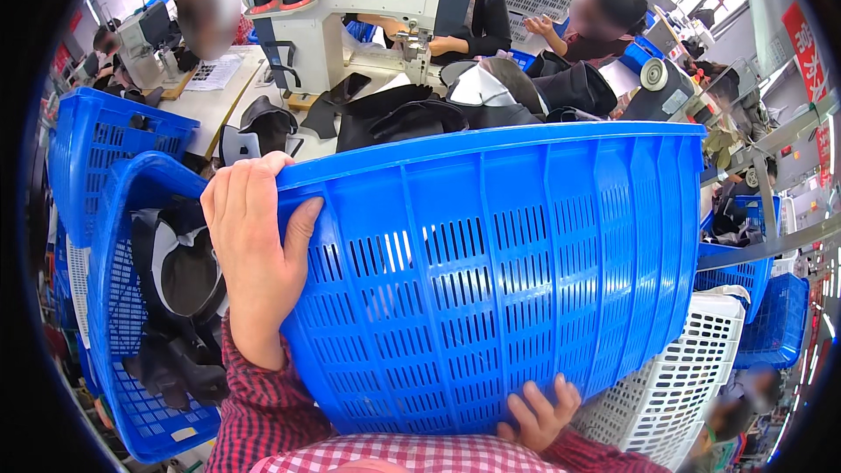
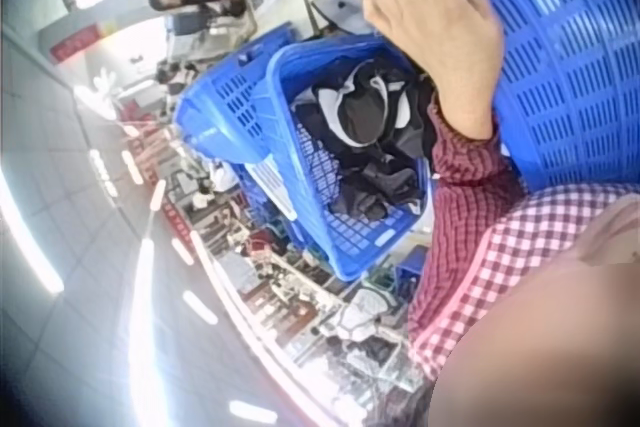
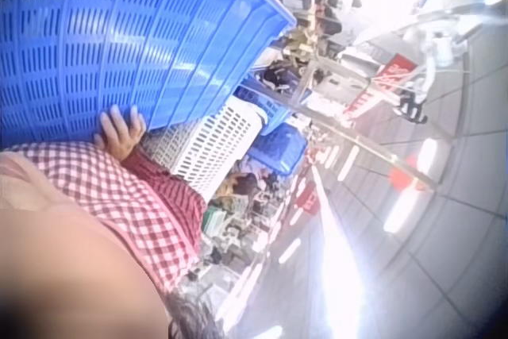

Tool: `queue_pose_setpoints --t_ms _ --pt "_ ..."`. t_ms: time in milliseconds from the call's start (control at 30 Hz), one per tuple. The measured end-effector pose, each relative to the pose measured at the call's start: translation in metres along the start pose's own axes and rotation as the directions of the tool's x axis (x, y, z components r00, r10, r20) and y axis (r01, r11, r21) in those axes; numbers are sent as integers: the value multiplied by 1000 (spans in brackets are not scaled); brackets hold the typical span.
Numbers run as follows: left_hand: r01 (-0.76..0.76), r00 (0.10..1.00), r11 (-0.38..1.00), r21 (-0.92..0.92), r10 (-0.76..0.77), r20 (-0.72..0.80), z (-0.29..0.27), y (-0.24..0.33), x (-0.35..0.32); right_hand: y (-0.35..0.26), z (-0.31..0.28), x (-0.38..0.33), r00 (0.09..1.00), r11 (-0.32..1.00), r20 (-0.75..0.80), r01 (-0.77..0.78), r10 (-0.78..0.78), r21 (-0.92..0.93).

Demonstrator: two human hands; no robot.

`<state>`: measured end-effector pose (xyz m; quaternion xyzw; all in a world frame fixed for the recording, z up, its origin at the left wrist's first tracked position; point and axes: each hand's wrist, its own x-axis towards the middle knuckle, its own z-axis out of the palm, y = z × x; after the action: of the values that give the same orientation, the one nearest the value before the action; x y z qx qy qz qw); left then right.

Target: The person sits on the floor and repeatedly picks up black shoe uppers from a blue basket, folds and aligns the edges by hand, and places them back into the basket. The task involves handling multiple shoe parts one at a time without using tools.

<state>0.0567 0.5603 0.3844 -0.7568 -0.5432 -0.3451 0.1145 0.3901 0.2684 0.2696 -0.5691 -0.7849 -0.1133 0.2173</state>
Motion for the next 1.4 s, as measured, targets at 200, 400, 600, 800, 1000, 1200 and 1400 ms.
queue_pose_setpoints --t_ms 200,400,600,800,1000,1200,1400 --pt "-22 1000 1000 6 22 -9 0 0 1 -1 0 2 1000 1000 -2 -2 3 10" --pt "-21 1000 1000 10 21 -3 -1 1 1 -2 -1 8 999 1000 -26 -26 27 13" --pt "-18 1000 1000 3 18 1 -1 1 1 -3 0 8 998 999 -38 -39 40 20" --pt "-23 1000 1000 6 23 3 0 0 1 -4 0 7 998 998 -27 -53 54 21" --pt "-30 1000 1000 7 30 -4 0 -1 1 -5 1 5 997 997 -35 -65 66 36" --pt "-33 999 999 16 33 -3 0 -1 0 -5 1 4 997 997 -39 -68 70 39" --pt "-39 999 999 16 39 -12 1 0 1 -2 0 4 999 999 -9 -39 39 23"
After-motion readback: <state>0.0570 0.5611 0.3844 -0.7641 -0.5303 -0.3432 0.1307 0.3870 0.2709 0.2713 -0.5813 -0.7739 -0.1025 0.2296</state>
